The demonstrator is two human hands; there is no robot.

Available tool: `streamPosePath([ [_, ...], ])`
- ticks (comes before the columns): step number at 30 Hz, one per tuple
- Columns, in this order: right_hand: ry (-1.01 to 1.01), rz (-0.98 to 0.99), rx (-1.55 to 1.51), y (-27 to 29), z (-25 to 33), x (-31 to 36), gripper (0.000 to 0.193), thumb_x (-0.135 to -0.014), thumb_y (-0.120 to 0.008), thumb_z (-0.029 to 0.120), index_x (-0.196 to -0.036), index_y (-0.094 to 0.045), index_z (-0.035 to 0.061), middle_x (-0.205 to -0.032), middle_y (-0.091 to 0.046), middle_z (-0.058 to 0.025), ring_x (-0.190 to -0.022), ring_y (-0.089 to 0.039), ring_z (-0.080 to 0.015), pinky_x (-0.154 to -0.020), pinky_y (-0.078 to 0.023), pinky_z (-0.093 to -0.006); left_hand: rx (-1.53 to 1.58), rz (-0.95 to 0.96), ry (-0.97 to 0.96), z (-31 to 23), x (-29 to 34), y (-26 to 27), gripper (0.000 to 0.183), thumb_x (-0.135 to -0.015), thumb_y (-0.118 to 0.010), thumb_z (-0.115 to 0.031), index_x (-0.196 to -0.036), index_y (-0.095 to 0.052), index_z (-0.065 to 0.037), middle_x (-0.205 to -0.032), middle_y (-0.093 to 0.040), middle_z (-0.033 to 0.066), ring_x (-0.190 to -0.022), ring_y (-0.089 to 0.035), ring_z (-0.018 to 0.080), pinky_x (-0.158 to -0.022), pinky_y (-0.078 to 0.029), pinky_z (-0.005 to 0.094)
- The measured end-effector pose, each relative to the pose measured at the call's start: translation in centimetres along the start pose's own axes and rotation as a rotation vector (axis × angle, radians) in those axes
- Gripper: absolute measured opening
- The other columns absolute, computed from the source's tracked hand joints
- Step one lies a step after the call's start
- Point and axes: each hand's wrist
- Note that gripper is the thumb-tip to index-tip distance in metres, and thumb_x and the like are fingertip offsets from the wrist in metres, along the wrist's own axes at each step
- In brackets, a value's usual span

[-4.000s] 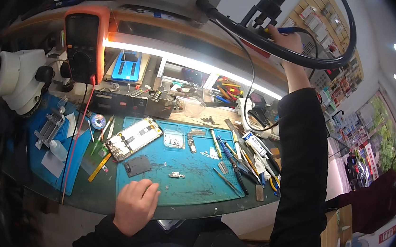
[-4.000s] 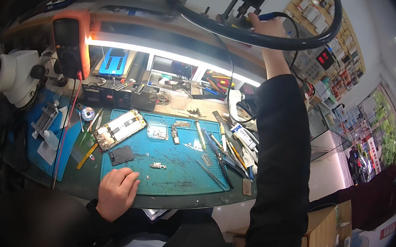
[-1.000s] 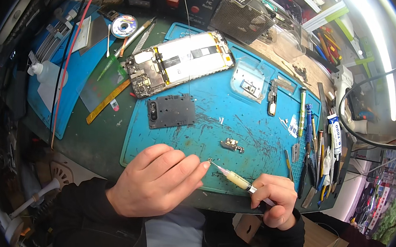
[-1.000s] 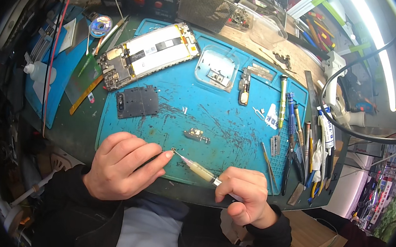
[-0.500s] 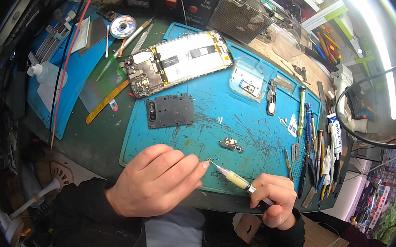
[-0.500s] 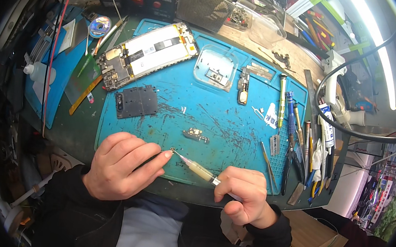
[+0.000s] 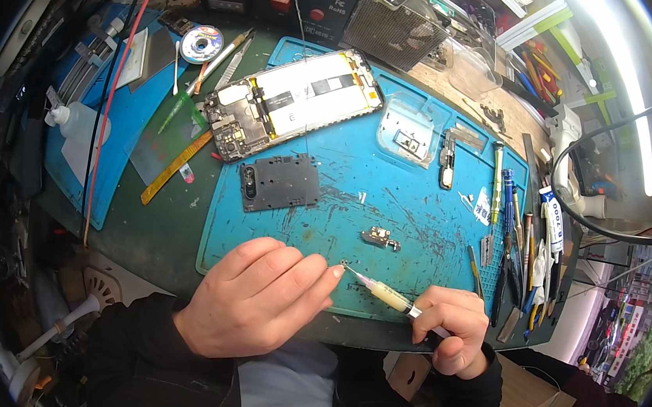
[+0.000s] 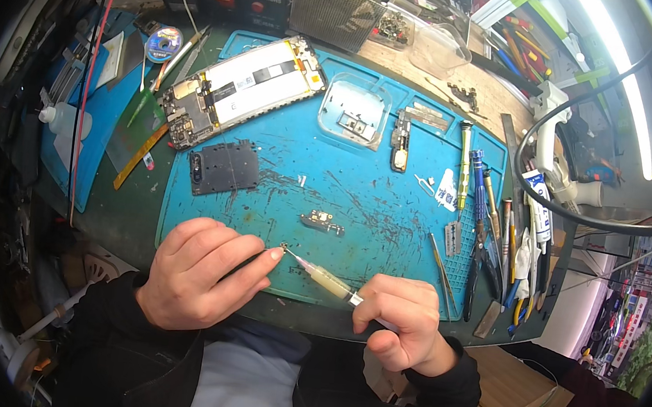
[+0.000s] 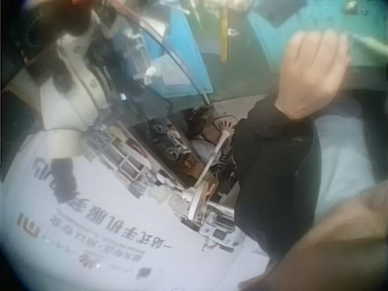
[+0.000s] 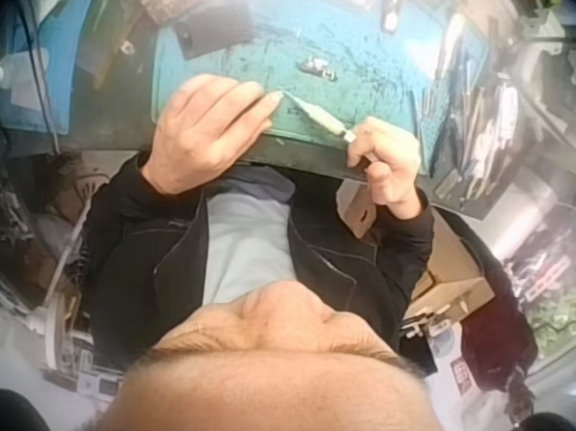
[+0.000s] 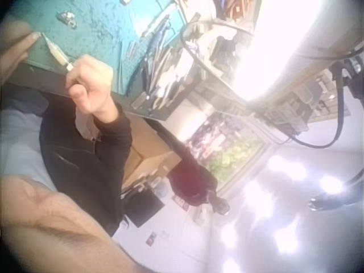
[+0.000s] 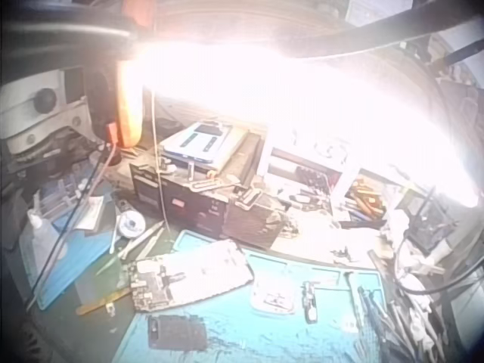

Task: The person uses a soldering iron and flux to reattach a small electronic component to a circuit board. They repeatedly apply flux and heat the component, then use pliers to adjust its position on the board.

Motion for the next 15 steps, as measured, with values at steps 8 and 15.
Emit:
streamPosePath([
  [8, -0.001, 0.001, 0.009, 0.03, -0.03, -0.01, 0.058, -0.103, -0.051, 0.053, -0.069, -0.063, 0.0066, -0.067, -0.059, -0.0069, -0.053, -0.058, -0.0218, -0.046, -0.041, -0.0307, 0.013, -0.015, -0.001, -0.02, -0.11, -0.04, 0.034, -0.076, -0.077, -0.016, -0.109, -0.075, -0.005, -0.104, -0.066, 0.0027, -0.090, -0.061, 0.0203, -0.086, -0.049, 0.0374],
  [15, -0.007, 0.011, 0.008, 0.08, 0.02, 0.03, 0.058, -0.102, -0.052, 0.053, -0.070, -0.063, 0.0067, -0.067, -0.059, -0.0071, -0.053, -0.058, -0.0218, -0.046, -0.041, -0.0308, 0.016, -0.017, 0.000, -0.03, -0.08, -0.05, 0.034, -0.076, -0.077, -0.016, -0.108, -0.075, -0.005, -0.103, -0.066, 0.0029, -0.090, -0.061, 0.0205, -0.086, -0.049, 0.0374],
])
Point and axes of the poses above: each hand's wrist, its own x-axis away from the middle knuckle, its own y-axis out of the back of the hand, z = x × y
